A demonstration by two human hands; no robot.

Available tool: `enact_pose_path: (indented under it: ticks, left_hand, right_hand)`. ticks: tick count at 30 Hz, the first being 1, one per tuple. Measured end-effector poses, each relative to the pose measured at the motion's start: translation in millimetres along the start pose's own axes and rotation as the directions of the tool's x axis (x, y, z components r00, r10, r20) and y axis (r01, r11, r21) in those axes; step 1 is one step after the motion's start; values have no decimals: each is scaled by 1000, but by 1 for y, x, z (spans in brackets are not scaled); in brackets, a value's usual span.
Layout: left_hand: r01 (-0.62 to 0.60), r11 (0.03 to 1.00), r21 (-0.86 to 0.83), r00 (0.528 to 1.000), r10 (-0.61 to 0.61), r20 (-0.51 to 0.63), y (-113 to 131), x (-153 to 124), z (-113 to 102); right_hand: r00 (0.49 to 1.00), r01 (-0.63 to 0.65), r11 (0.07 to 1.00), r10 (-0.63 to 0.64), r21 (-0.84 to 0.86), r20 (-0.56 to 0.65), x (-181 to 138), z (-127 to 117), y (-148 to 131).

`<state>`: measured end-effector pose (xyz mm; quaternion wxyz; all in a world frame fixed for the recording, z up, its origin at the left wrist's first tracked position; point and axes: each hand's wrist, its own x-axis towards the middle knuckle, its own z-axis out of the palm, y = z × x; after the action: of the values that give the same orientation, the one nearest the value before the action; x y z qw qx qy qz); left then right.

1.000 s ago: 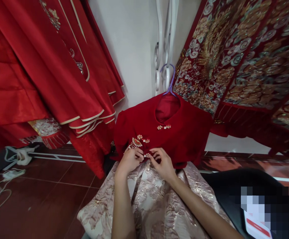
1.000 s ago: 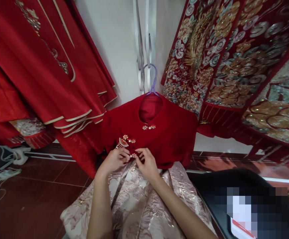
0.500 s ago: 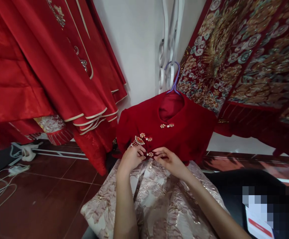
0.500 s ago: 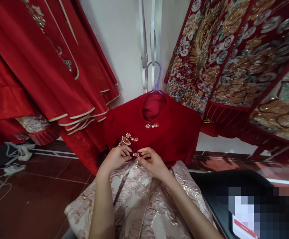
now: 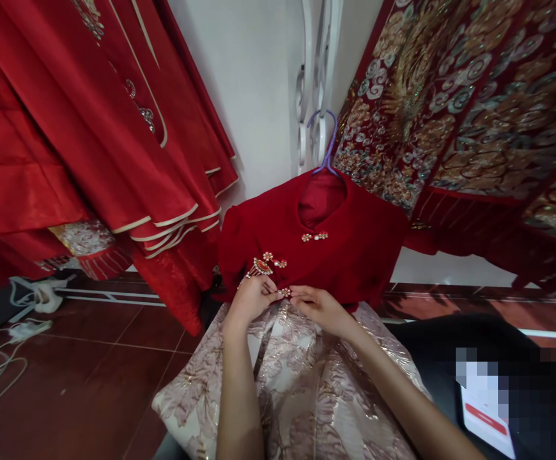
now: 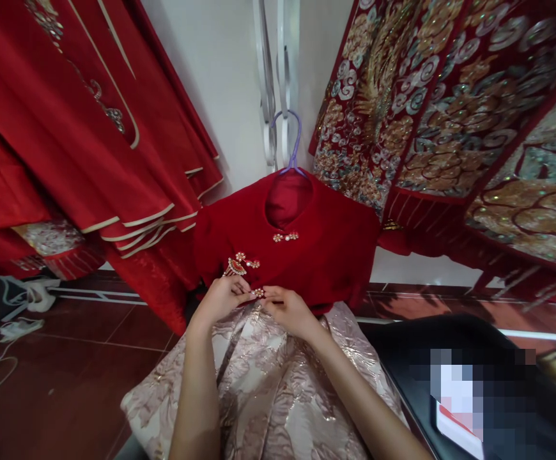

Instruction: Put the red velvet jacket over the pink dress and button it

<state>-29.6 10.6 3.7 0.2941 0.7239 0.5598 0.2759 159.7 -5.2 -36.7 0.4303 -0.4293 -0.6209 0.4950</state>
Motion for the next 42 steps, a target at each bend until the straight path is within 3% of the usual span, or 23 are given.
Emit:
enact_pose_path:
  ticks: [7,18,23,29,34,38,40,42]
  left_hand:
    - [17,999,-30,1000,-17,-11,-1,1,2]
    - [24,995,-97,1000,-25,-3,0,1,3]
    - [2,995,-97,998,-8,-56,2,2,4]
    - [39,978,-207,999,-33,29,3,1,2]
    - [36,899,-436,969,76,237,24,-9,-1]
    - [110,816,-567,928,121,352,37,-12,-3]
    - [179,751,-635,955,22,295,35,-9,-2]
    - [186,655,-733,982,-133,131,30,-2,0]
  right_hand:
    - [1000,24,1000,-24,-12,-11,-1,2,0]
    - [998,-15,999,13,38,66,-2,-1,-7]
    - [999,-6,999,4,32,44,0,-1,-4]
    - [1000,2,1000,-2,18,-5,-1,3,-1]
    - [999,-25,1000,25,-15,39,-6,-5,-15]
    - [998,5,981,7,-192,64,-14,-22,-37]
    - [999,27,965,-19,-263,35,-17,-34,-48]
    - [998,49,952,-38,-303,44,-21,-45,-57]
